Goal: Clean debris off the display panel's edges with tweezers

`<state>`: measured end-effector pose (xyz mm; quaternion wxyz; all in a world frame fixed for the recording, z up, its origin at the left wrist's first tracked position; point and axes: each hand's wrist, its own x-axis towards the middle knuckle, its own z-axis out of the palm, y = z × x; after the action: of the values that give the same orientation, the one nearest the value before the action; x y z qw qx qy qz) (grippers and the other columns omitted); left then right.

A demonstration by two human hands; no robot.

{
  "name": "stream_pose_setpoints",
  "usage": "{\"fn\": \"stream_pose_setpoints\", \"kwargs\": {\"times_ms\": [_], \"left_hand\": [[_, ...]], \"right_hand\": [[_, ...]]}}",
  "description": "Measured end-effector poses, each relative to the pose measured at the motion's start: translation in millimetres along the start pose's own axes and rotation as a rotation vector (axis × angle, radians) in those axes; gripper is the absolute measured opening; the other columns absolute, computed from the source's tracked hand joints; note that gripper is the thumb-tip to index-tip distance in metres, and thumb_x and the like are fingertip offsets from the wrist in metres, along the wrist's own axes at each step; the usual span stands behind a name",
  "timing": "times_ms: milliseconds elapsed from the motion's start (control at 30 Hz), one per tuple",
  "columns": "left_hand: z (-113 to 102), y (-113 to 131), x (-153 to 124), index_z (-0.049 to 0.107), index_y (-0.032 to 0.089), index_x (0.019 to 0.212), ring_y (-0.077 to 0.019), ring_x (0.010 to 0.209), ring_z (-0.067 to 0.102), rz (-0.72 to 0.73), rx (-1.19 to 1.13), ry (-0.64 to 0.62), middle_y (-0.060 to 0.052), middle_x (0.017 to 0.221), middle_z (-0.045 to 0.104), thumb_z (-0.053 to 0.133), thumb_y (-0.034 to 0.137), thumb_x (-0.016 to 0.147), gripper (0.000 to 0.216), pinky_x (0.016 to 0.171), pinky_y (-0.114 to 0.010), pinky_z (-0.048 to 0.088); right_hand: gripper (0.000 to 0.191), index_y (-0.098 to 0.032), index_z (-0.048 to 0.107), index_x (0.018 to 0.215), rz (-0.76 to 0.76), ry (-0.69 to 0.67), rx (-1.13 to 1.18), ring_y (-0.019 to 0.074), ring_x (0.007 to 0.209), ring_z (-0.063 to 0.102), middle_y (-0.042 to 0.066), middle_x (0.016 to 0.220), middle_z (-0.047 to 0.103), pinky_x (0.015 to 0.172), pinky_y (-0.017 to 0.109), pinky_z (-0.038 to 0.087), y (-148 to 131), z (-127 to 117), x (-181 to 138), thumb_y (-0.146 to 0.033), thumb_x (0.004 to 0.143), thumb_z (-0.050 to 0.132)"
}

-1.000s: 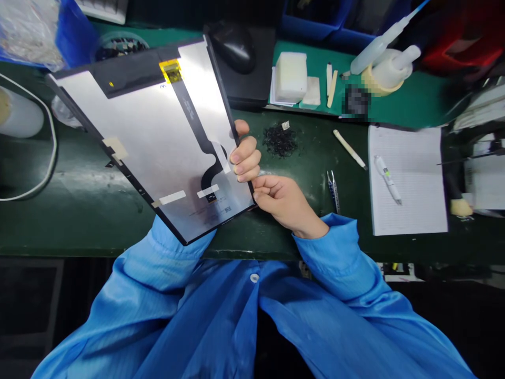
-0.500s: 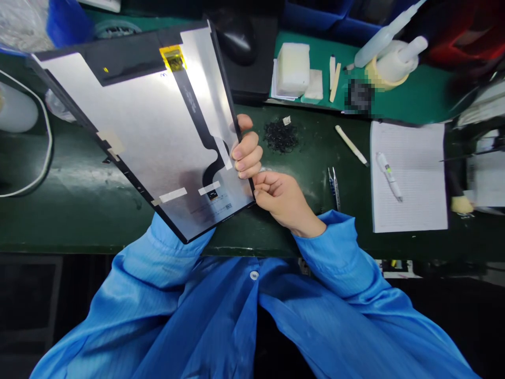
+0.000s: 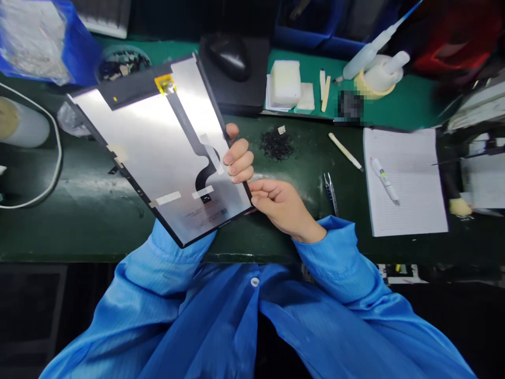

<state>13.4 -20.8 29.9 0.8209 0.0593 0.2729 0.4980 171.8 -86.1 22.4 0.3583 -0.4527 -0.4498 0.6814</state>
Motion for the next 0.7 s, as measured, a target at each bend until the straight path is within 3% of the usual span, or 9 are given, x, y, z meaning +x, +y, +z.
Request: {"fn": "stream_pose_setpoints", "kwargs": {"times_ms": [133,333,500,700], "left_hand": [[1,3,1,0.061,0.027,0.103,-0.0133,0.048,0.028,0.067,-0.012,0.051,0.002,0.063,0.029,0.032,0.048,0.103,0.036,0.043,-0.026,0.032],[1,4,4,0.063,0.028,0.106,-0.0133,0.049,0.028,0.122,-0.015,0.096,0.002,0.064,0.029,0.033,0.051,0.103,0.038,0.044,-0.025,0.033],[-5,1,2,0.063,0.028,0.114,-0.0148,0.056,0.041,0.06,-0.004,-0.023,0.0,0.069,0.04,0.039,0.055,0.1,0.039,0.053,-0.027,0.043],[-9,-12,4,0.063,0.023,0.11,-0.0179,0.062,0.049,0.028,0.027,-0.175,0.001,0.064,0.044,0.04,0.09,0.076,0.079,0.063,-0.035,0.05]], "right_hand": [[0.028,-0.018,0.073,0.109,0.02,-0.132,0.101,0.0166,0.083,0.073,0.003,0.092,0.077,0.081,0.034,0.062,-7,-3,-2,-0.029,0.083,0.075],[0.04,-0.019,0.066,0.124,0.03,-0.201,0.177,0.0179,0.084,0.078,0.002,0.091,0.08,0.084,0.034,0.064,-7,-4,-5,-0.029,0.087,0.077],[0.038,-0.02,0.064,0.124,-0.007,-0.215,0.275,0.0169,0.083,0.079,0.001,0.091,0.08,0.083,0.033,0.065,-5,-4,-6,-0.027,0.089,0.077],[0.045,-0.022,0.064,0.127,-0.076,-0.107,0.285,0.0195,0.083,0.079,0.002,0.096,0.08,0.082,0.04,0.066,2,-4,-4,-0.034,0.086,0.08]]}}
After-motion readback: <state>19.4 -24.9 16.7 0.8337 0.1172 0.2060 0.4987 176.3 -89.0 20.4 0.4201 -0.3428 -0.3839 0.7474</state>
